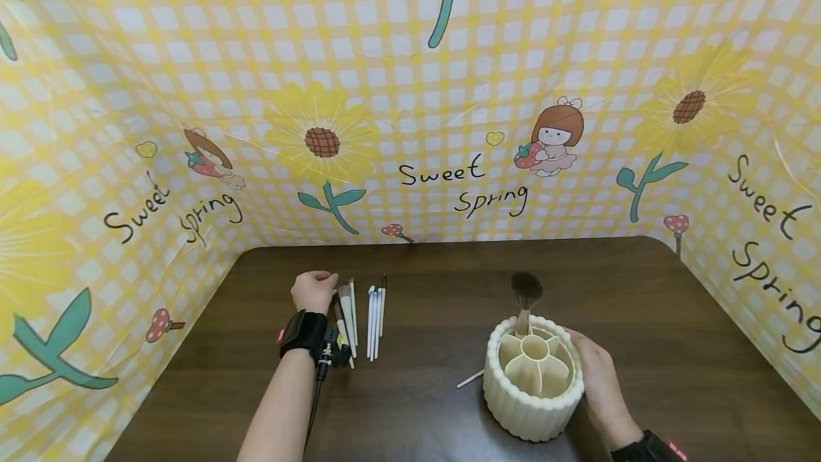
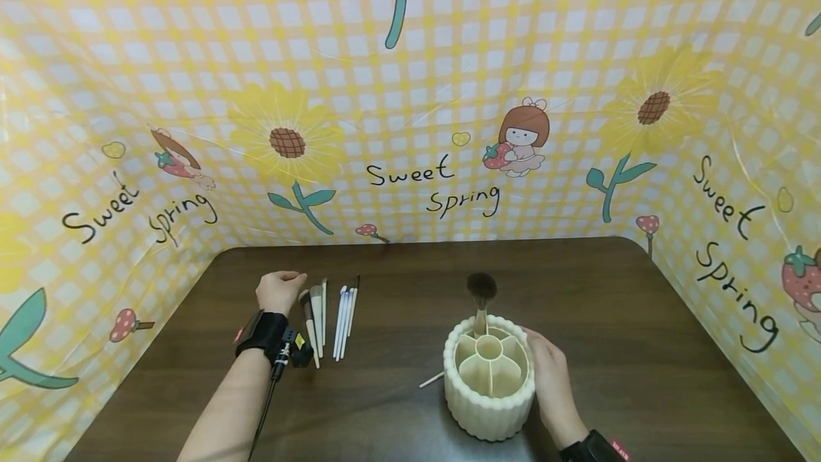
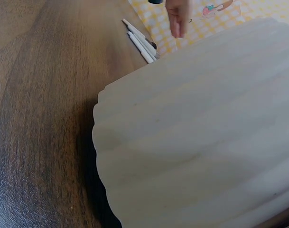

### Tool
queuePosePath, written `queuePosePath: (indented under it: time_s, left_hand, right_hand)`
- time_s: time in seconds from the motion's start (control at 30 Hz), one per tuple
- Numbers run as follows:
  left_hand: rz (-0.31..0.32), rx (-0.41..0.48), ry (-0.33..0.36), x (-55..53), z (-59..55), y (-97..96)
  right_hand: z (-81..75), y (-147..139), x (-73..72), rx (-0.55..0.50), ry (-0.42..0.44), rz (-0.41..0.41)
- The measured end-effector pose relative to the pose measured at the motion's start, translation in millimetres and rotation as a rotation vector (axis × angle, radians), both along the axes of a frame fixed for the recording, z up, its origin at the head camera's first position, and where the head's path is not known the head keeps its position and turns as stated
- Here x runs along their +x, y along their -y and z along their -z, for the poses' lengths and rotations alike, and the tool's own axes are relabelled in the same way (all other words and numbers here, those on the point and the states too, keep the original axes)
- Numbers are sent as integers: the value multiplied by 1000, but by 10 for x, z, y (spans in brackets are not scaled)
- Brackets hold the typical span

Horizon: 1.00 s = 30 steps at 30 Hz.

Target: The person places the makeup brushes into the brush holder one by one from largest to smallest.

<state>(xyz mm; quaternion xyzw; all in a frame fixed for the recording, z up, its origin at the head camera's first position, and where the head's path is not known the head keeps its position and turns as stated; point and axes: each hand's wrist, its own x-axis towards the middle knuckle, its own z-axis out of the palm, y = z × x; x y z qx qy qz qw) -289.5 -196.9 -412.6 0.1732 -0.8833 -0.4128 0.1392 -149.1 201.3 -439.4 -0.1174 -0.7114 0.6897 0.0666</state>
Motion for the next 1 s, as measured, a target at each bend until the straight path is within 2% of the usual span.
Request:
queuePosePath:
  time_s: [0.37,0.6,0.73,1.0]
  left_hand:
    - [-38,-70,127,47,342,138]
    - [-8,-62,174,37,443,137]
    - [-19,-65,167,17,485,127]
    - [-1,-81,158,-15,532,101]
  right_hand:
    - [3,9,4,-3,-25,-8]
    - [14,8,3,5,-32,-4]
    - [19,9,3,7,-47,-5]
    - [13,6,16,1,-59,-6]
